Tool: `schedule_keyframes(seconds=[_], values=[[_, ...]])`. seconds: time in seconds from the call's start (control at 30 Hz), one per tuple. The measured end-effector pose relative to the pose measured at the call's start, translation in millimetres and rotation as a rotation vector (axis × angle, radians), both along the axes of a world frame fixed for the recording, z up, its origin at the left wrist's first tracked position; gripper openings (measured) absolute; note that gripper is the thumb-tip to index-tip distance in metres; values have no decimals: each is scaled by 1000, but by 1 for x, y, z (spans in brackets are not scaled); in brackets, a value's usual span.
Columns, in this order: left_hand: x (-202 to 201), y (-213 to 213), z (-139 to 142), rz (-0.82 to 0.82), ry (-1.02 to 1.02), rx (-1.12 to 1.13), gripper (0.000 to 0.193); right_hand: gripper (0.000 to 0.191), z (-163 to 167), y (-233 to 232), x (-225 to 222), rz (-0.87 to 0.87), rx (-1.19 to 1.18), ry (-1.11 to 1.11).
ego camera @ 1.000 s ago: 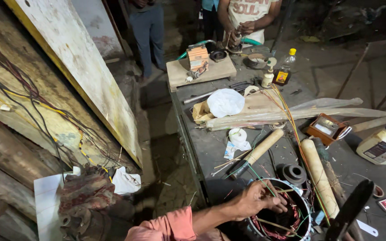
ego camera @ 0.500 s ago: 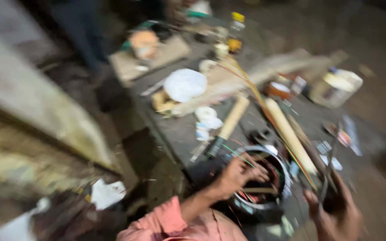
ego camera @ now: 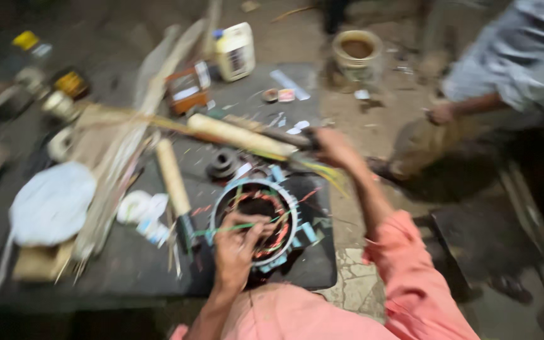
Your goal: The person works on a motor stator, stripping and twisting colored wires, inserting wooden sticks into the winding slots, and using shears to trim wire ends. The person repeatedly adjusts the wires and sticks within the stator while another person stands nearby.
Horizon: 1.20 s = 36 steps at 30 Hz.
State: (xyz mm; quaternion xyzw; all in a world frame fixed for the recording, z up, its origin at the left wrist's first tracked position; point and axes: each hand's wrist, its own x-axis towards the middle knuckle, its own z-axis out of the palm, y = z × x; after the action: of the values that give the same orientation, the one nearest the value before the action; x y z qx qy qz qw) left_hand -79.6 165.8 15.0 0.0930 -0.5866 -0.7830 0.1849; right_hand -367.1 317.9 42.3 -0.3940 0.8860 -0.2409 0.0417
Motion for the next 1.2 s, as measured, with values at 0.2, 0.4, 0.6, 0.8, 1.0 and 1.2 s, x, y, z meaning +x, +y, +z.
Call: schedule_keyframes(seconds=[0.2, 0.4, 0.6, 0.8, 1.0, 1.2], values=[[9, -22, 10, 21, 1, 40, 15, 57, -14, -76, 20, 181, -189, 23], [11, -27, 27, 15, -49, 14, 14, 48, 30, -66, 20, 37, -301, 233], [44, -19, 40, -12, 117, 94, 13, 23, 102, 24, 144, -112, -531, 164], [101, -2, 37, -304, 296, 73, 12, 45, 91, 38, 276, 407, -439, -295], [144, 22, 35, -270, 240, 82, 9, 44, 27, 67, 306, 392, -424, -370], [189, 9, 49, 258, 192, 29, 47, 20, 10, 85, 305, 163, -642, -388]])
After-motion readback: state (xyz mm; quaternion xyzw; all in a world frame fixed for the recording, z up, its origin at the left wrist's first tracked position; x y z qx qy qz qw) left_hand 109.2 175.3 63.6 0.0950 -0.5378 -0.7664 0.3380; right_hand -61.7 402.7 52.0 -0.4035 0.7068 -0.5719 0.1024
